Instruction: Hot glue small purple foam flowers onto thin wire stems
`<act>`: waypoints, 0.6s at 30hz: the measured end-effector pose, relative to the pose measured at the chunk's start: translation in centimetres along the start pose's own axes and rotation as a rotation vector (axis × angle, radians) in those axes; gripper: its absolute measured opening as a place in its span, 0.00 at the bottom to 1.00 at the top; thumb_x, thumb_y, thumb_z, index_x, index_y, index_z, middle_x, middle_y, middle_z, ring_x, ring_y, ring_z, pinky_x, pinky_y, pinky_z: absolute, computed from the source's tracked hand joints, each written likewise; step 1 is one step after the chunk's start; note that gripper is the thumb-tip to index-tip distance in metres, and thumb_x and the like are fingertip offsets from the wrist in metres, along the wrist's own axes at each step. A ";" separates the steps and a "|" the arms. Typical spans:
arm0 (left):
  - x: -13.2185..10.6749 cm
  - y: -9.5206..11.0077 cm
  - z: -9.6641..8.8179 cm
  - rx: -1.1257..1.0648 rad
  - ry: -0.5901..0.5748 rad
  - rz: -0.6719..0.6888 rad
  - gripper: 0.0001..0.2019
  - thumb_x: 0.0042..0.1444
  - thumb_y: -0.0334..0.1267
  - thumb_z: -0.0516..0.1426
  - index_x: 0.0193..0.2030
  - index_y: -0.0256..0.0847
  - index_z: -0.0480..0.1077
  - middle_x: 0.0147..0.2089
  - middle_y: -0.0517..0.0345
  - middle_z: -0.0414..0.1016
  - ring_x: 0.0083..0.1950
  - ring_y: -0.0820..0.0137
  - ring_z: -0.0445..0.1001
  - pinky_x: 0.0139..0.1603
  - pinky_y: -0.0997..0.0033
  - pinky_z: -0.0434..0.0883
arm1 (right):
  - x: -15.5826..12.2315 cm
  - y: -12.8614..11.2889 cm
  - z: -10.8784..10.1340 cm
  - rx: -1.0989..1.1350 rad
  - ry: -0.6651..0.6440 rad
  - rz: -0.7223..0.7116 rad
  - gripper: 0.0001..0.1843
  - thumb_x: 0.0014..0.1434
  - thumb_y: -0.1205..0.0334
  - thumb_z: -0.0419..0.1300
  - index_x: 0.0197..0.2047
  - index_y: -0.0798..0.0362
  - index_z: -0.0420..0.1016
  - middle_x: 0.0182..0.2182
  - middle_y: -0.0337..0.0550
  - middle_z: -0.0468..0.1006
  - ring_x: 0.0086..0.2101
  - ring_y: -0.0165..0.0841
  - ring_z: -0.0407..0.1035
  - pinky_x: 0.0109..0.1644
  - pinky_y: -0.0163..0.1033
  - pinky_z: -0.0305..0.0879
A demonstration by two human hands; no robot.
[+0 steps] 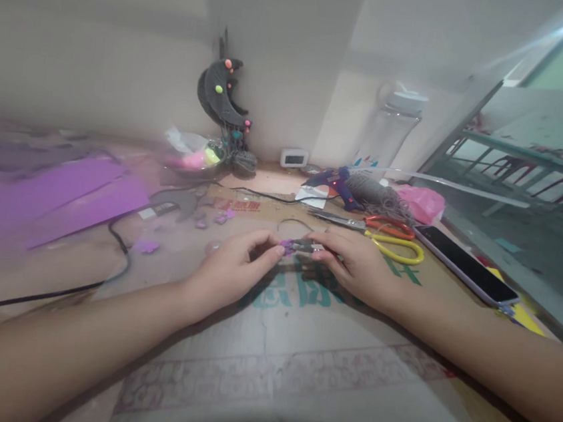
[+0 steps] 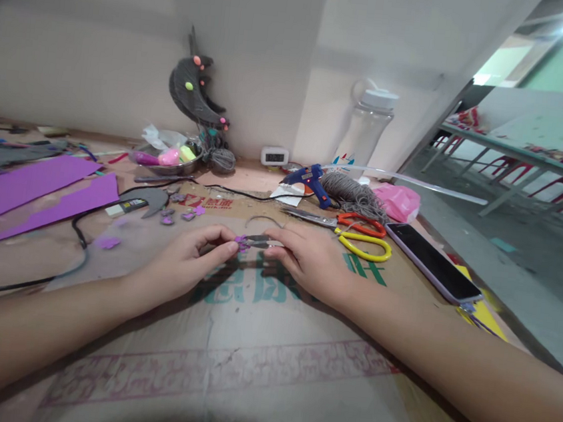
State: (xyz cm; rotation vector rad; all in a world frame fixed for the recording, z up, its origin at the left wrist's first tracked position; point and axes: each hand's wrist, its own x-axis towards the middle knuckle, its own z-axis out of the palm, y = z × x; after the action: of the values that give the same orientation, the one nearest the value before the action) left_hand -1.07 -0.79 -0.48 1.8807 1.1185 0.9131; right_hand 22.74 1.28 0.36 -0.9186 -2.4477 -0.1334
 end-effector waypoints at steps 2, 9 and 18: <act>0.0 0.0 0.0 0.004 -0.010 0.017 0.13 0.64 0.46 0.52 0.36 0.40 0.70 0.34 0.59 0.72 0.37 0.68 0.69 0.35 0.70 0.63 | 0.0 0.0 0.0 0.000 -0.008 -0.004 0.20 0.70 0.51 0.48 0.49 0.53 0.76 0.31 0.43 0.75 0.31 0.34 0.68 0.35 0.36 0.60; 0.1 -0.1 0.0 -0.022 -0.025 0.024 0.13 0.64 0.47 0.52 0.36 0.40 0.70 0.34 0.59 0.72 0.35 0.70 0.68 0.33 0.71 0.63 | -0.2 0.0 0.1 0.004 0.006 -0.014 0.20 0.70 0.51 0.48 0.49 0.52 0.76 0.30 0.43 0.75 0.30 0.33 0.68 0.34 0.35 0.59; 0.1 0.0 0.0 -0.050 -0.032 0.020 0.13 0.64 0.47 0.52 0.35 0.40 0.69 0.32 0.61 0.70 0.33 0.71 0.67 0.34 0.72 0.62 | -0.2 0.3 0.3 0.015 0.015 -0.006 0.20 0.70 0.50 0.49 0.48 0.52 0.77 0.30 0.42 0.75 0.31 0.33 0.68 0.35 0.35 0.59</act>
State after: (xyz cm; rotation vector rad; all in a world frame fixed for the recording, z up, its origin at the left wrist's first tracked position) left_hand -1.01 -0.69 -0.49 1.8627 1.0496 0.9112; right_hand 22.87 1.48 -0.04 -0.9013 -2.4350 -0.1237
